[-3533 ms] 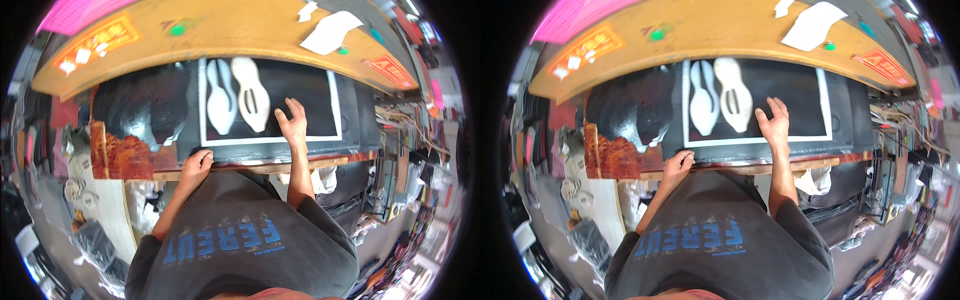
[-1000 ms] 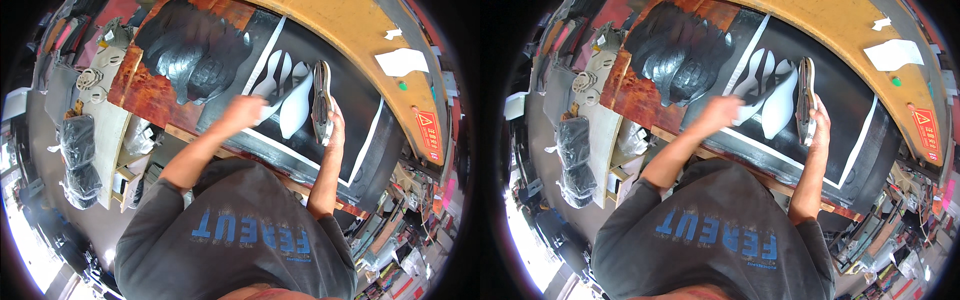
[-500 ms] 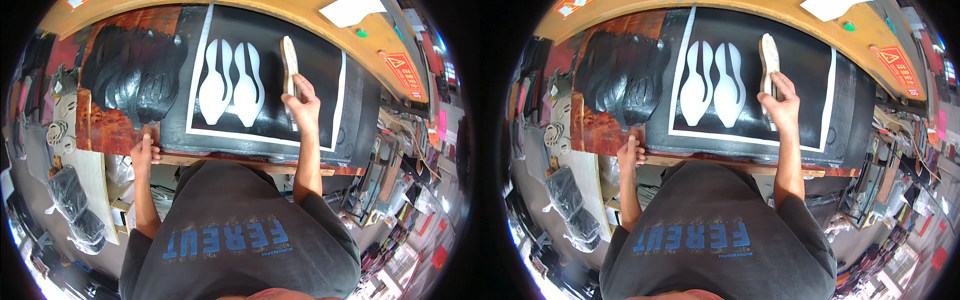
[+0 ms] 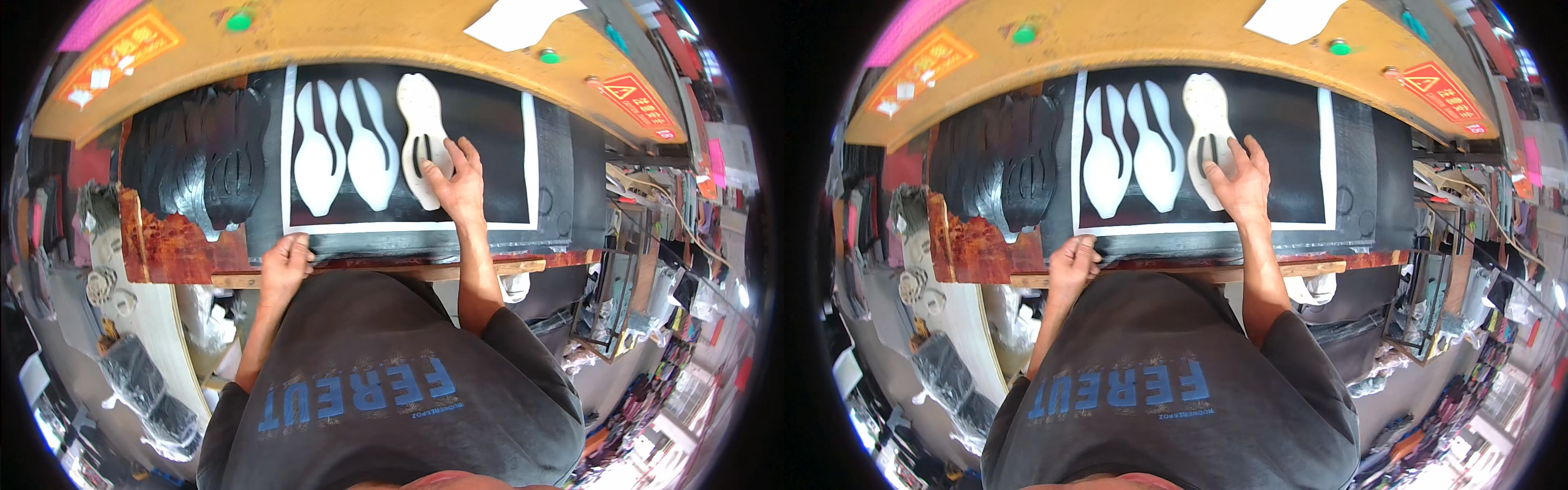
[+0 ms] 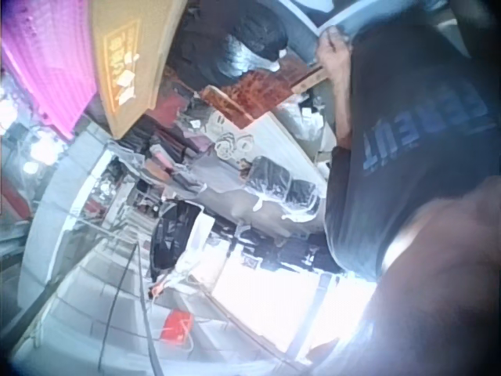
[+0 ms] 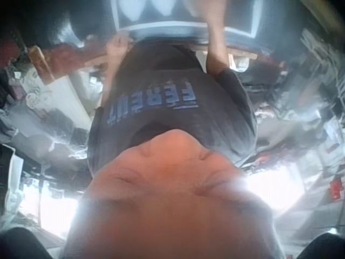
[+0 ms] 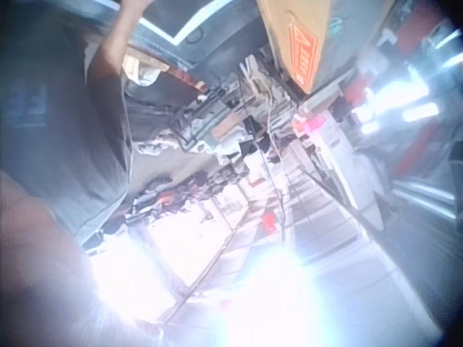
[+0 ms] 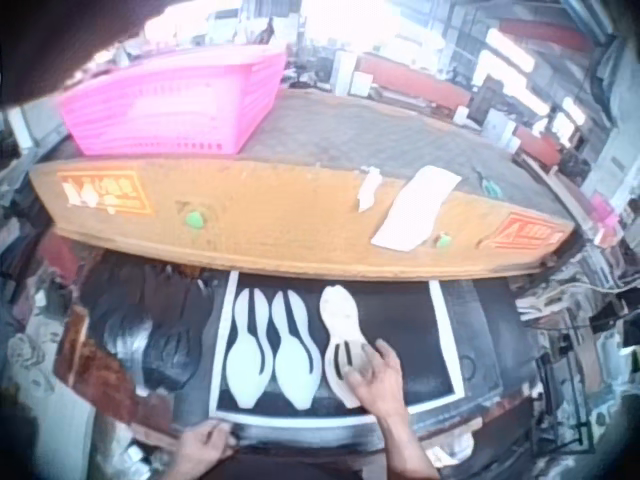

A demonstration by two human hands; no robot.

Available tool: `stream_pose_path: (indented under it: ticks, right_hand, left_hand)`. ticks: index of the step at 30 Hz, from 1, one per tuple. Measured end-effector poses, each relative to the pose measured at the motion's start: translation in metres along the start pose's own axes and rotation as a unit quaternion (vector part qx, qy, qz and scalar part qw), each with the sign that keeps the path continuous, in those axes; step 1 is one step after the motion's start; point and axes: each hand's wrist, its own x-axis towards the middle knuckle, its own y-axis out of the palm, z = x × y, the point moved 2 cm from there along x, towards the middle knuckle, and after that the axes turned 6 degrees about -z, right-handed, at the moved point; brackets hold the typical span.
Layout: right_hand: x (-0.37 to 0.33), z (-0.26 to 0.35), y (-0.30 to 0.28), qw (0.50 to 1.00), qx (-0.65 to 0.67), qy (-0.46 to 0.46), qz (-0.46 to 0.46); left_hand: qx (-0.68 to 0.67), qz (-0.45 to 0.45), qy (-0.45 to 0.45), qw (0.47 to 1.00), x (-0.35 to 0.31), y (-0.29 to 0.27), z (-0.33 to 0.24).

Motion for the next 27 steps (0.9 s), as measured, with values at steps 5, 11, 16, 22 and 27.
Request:
stream_pose_path:
  ticks: [5, 11, 16, 22, 27]
  right_hand:
    - [0.042, -0.055, -0.023, 0.976, 0.178, 0.114, -0.047]
    - [0.142, -0.06, -0.067, 0.913, 0.289, 0.037, -0.286]
    - [0.201, -0.04, -0.072, 0.947, 0.1, -0.121, -0.28]
    - [0.146, -0.077, 0.0, 0.987, 0.133, -0.012, -0.093]
    - [0.113, -0.083, 0.038, 0.99, 0.006, -0.133, -0.033]
  left_hand:
    - [0.146, 0.073, 0.218, 0.962, 0.059, 0.08, -0.049]
    - [0.247, 0.097, 0.375, 0.888, 0.114, 0.143, -0.075]
    - [0.285, -0.035, 0.457, 0.842, 0.162, 0.172, -0.094]
    - [0.285, -0.046, 0.42, 0.86, 0.203, 0.18, -0.117]
    - [0.284, -0.041, 0.424, 0.859, 0.202, 0.181, -0.117]
